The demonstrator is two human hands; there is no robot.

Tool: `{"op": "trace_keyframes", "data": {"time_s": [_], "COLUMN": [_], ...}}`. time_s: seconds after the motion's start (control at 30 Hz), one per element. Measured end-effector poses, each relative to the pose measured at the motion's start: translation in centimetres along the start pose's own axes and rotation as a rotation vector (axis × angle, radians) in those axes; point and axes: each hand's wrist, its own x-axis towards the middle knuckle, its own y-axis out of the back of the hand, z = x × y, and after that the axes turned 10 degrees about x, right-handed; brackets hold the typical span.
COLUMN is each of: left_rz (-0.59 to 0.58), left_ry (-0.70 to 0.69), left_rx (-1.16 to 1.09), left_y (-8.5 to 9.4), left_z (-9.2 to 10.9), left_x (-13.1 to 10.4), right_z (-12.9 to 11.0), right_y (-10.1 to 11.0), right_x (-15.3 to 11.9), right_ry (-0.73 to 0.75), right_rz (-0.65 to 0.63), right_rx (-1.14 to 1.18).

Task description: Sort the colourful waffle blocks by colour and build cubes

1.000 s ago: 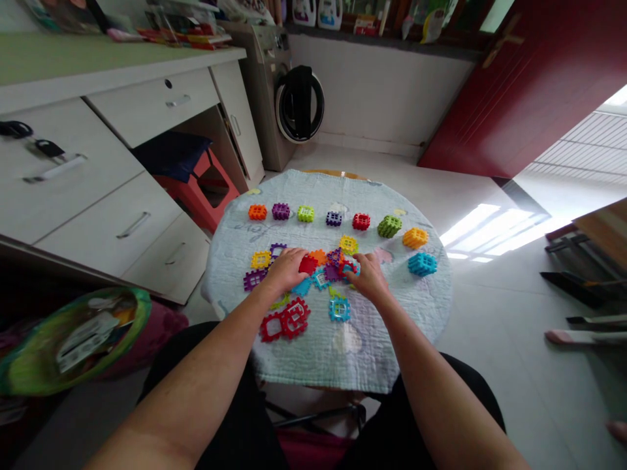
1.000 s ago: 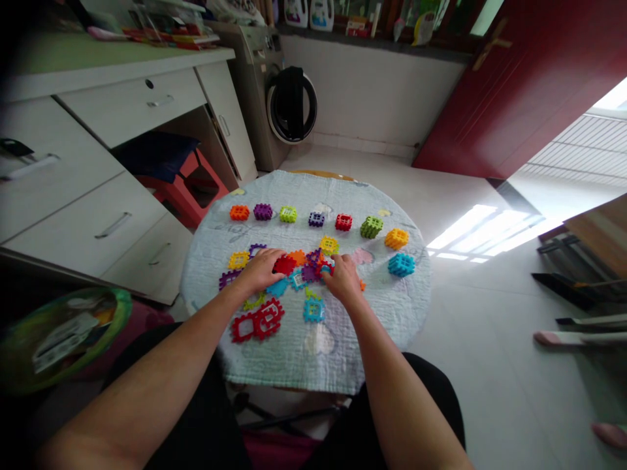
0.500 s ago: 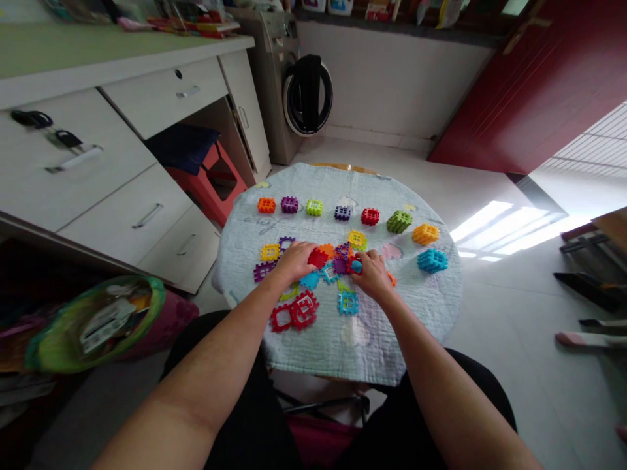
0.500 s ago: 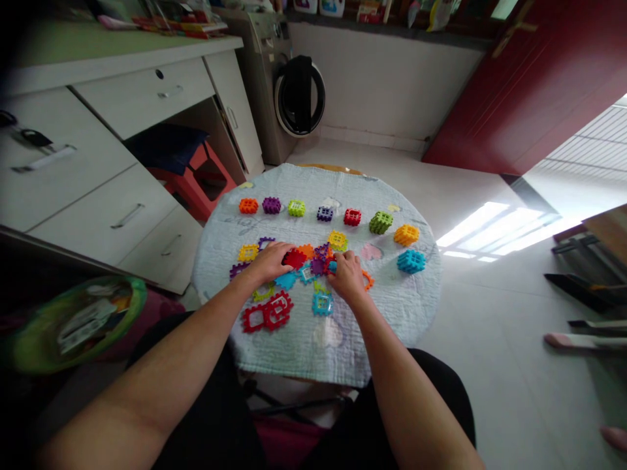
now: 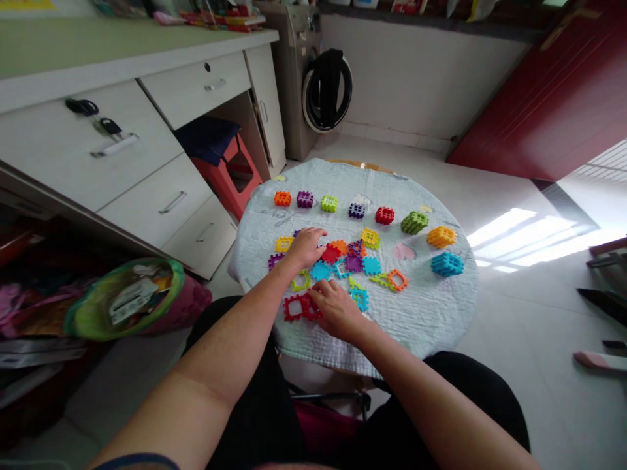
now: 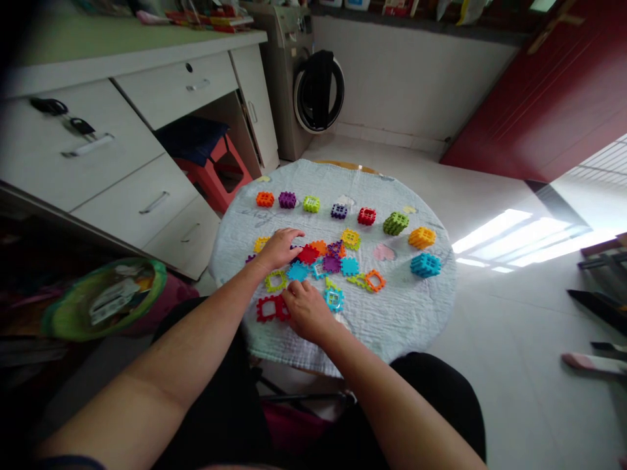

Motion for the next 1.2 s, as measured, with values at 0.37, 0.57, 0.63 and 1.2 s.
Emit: {"op": "trace_keyframes", "data": {"time_s": [0.37, 0.57, 0.63, 1.2], "left_rz": [0.044, -0.301, -0.447, -0.586], "left_ry": [0.124, 0.337, 0.35, 0.343], "left_rx": [-0.252, -0.873, -1.104, -1.254], "left_y": [0.4, 1.5, 1.6, 1.3], "left_z": [-0.1, 1.2, 1.8, 3.1], "left_x": [0.3, -0.9, -1.7, -1.8], "right_z": [2.2, 4.9, 5.3, 6.5], "right_y": [1.4, 4.2, 4.9, 4.7], "right_x": [0.1, -0.1, -0.1, 0.4], "right_ry": [-0.045, -0.141, -0.173, -0.215], "right_rz": [0.092, 0.426, 0.504, 0.513], "right_rx": [0.099, 0.26, 0.268, 0.208]}}
